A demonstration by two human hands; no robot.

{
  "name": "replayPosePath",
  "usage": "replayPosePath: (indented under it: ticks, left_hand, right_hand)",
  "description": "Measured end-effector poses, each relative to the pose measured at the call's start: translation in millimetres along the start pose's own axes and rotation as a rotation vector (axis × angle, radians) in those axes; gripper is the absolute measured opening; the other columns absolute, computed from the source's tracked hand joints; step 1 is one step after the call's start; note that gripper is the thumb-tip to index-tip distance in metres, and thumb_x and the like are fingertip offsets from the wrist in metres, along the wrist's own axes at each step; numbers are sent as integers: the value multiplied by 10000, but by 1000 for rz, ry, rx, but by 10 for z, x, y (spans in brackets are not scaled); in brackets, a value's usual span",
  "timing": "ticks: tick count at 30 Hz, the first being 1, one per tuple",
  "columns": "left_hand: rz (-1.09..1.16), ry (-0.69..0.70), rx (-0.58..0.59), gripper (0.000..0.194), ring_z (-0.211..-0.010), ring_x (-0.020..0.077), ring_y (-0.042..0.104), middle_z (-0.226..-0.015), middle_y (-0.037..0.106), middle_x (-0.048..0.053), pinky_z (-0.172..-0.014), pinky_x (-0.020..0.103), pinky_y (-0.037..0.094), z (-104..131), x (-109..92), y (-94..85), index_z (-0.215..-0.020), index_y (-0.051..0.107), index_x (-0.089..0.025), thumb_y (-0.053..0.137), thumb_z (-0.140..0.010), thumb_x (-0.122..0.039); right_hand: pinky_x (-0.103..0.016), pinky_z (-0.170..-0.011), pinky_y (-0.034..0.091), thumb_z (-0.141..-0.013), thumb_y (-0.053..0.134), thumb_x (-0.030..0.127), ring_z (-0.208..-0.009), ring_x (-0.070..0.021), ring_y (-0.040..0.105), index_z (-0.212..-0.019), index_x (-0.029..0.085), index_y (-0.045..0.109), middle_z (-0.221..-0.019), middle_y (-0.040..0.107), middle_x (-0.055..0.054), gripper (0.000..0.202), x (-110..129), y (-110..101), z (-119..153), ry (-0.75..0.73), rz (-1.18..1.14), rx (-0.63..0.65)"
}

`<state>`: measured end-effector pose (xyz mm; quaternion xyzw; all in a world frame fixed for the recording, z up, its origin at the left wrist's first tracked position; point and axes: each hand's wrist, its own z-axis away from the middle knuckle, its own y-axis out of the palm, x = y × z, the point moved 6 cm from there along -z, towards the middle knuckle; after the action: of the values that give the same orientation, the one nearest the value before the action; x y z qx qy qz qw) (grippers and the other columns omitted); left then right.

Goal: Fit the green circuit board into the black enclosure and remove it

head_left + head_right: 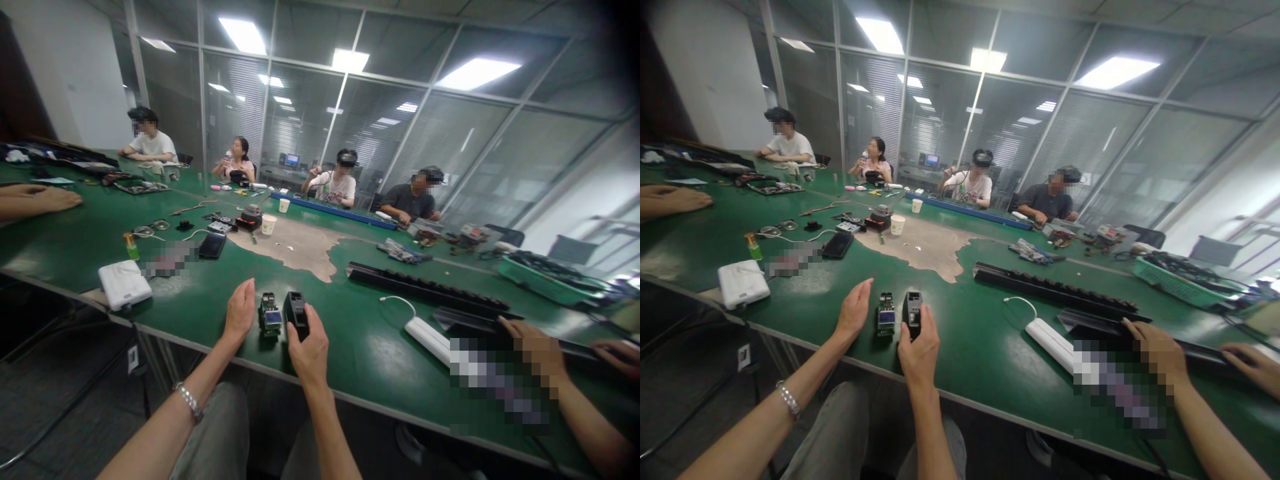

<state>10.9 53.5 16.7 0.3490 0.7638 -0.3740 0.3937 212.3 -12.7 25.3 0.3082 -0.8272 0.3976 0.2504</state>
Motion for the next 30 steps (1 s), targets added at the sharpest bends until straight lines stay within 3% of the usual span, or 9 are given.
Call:
replayPosePath:
  ticks: [5, 13, 19, 22, 30]
  left_hand:
    - [0, 13, 2, 465, -1180, 202, 561, -1233, 634, 95, -1069, 372, 387, 2, -4, 3, -1157, 628, -173, 310, -952, -443]
    - [-11, 22, 16, 470, -1171, 199, 564, -1223, 636, 102, -1066, 372, 389, 2, -46, 1, -1139, 637, -164, 303, -953, -437]
    - [-7, 32, 8, 450, -1149, 197, 580, -1197, 651, 94, -1051, 364, 403, -9, -32, -1, -1116, 644, -179, 312, -949, -432]
    - [-6, 19, 0, 450, -1137, 203, 586, -1185, 657, 96, -1041, 368, 409, -16, -10, -11, -1111, 646, -183, 313, -947, -437]
    - [-17, 8, 28, 470, -1136, 208, 585, -1188, 653, 111, -1033, 371, 409, -14, -51, -42, -1107, 647, -175, 286, -951, -433]
  right_hand:
    - [-494, -1079, 336, -823, 566, 314, -1329, -301, 385, -1378, 93, 432, -1422, 429, -188, 612, 23, 4, 53, -35, 65, 2]
    - [-479, -1070, 355, -882, 500, 284, -1291, -277, 440, -1368, 83, 446, -1386, 477, -187, 530, 15, 36, 91, -72, 53, 39]
    - [-444, -1035, 400, -874, 537, 374, -1203, -264, 531, -1315, 128, 521, -1295, 574, -149, 505, 32, -81, 27, 79, -99, -37]
    - [-406, -1023, 414, -878, 540, 393, -1187, -245, 546, -1300, 154, 540, -1281, 590, -123, 485, 165, -107, -38, 112, -167, -60]
    - [-392, -999, 437, -860, 553, 321, -1137, -245, 575, -1252, 111, 570, -1229, 618, -145, 445, 642, 98, -120, -30, -130, 19]
